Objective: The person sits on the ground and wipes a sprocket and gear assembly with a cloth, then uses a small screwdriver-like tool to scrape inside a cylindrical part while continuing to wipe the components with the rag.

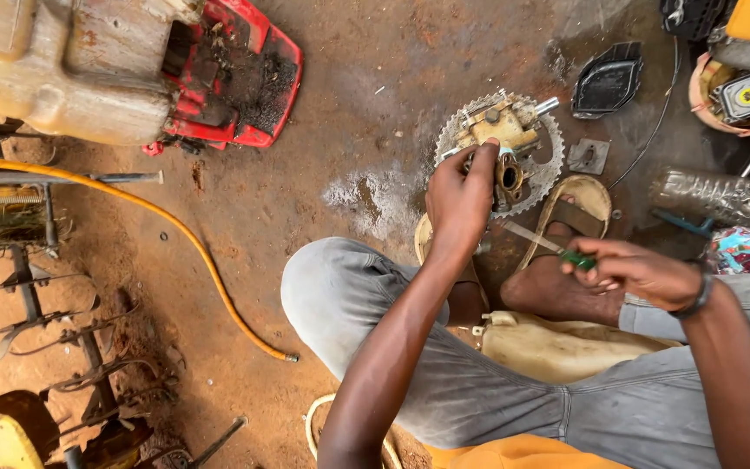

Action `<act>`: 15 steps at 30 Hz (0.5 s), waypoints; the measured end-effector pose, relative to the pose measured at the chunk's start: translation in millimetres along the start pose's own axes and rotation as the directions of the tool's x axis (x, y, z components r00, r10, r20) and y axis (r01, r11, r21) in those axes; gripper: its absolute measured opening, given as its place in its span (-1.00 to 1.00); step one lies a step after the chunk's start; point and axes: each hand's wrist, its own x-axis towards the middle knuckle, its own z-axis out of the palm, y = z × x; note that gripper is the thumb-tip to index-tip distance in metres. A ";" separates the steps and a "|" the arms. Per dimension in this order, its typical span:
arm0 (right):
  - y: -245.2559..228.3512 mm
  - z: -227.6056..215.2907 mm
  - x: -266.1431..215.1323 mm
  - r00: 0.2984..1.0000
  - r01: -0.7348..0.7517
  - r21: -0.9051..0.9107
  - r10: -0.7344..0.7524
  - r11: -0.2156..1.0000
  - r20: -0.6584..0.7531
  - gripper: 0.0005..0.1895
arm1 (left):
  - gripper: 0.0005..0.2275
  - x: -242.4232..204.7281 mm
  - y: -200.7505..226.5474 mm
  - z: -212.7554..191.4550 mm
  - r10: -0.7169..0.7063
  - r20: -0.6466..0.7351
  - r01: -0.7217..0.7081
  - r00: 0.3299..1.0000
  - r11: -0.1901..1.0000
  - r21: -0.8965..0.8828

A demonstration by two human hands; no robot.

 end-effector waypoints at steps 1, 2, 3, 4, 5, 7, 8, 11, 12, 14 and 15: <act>20.6 -13.3 4.8 0.996 0.041 0.078 -0.047 0.996 0.077 -0.62 | -0.49 0.1 0.9 -1.5 -0.036 0.005 0.036 0.999 0.999 0.024; 26.4 -20.0 0.1 0.995 0.041 0.073 -0.047 0.997 0.086 -0.62 | -0.49 1.1 -1.8 -3.3 -0.038 -0.005 0.038 0.999 0.999 0.022; 31.9 -27.2 -4.8 0.993 0.107 0.058 -0.109 0.993 0.034 -0.66 | -0.49 2.1 -4.0 -4.9 -0.045 -0.028 0.046 0.999 0.999 0.022; 37.2 -34.6 -9.3 0.984 0.179 0.043 -0.178 0.983 -0.025 -0.66 | -0.49 5.0 -4.4 -5.8 -0.044 -0.045 0.045 0.998 0.999 0.024; 17.9 -25.2 -15.9 0.983 0.185 0.041 -0.184 0.982 -0.023 -0.66 | -0.49 7.4 -7.3 -6.8 -0.039 -0.050 0.040 0.998 0.999 0.026; -14.1 -3.6 -37.8 0.912 0.294 -0.176 -0.331 0.939 -0.242 -0.65 | -0.52 8.3 -15.8 -4.4 -0.036 -0.024 0.035 0.999 0.998 -0.044; -35.7 15.4 -43.7 0.909 0.297 -0.173 -0.334 0.939 -0.251 -0.65 | -0.52 7.2 -13.8 -4.9 -0.030 -0.016 0.029 0.999 0.999 -0.040; -91.8 65.6 -56.8 0.775 0.295 -0.531 -0.524 0.794 -0.354 -0.78 | -0.56 5.4 -10.0 -5.5 -0.004 -0.030 0.003 1.000 0.999 -0.054; -103.1 79.1 -59.3 0.721 0.297 -0.652 -0.612 0.698 -0.326 -0.66 | -0.60 4.7 -11.4 -4.8 -0.040 0.000 0.040 0.999 0.996 -0.079; -117.9 97.0 -63.4 0.662 0.282 -0.757 -0.690 0.590 -0.292 -0.48 | -0.63 4.8 -15.0 -3.1 -0.073 0.038 0.077 0.997 0.992 -0.099; -121.6 101.6 -65.0 0.633 0.286 -0.788 -0.725 0.545 -0.271 -0.44 | -0.65 5.7 -17.0 -2.3 -0.038 0.061 0.046 0.997 0.990 -0.131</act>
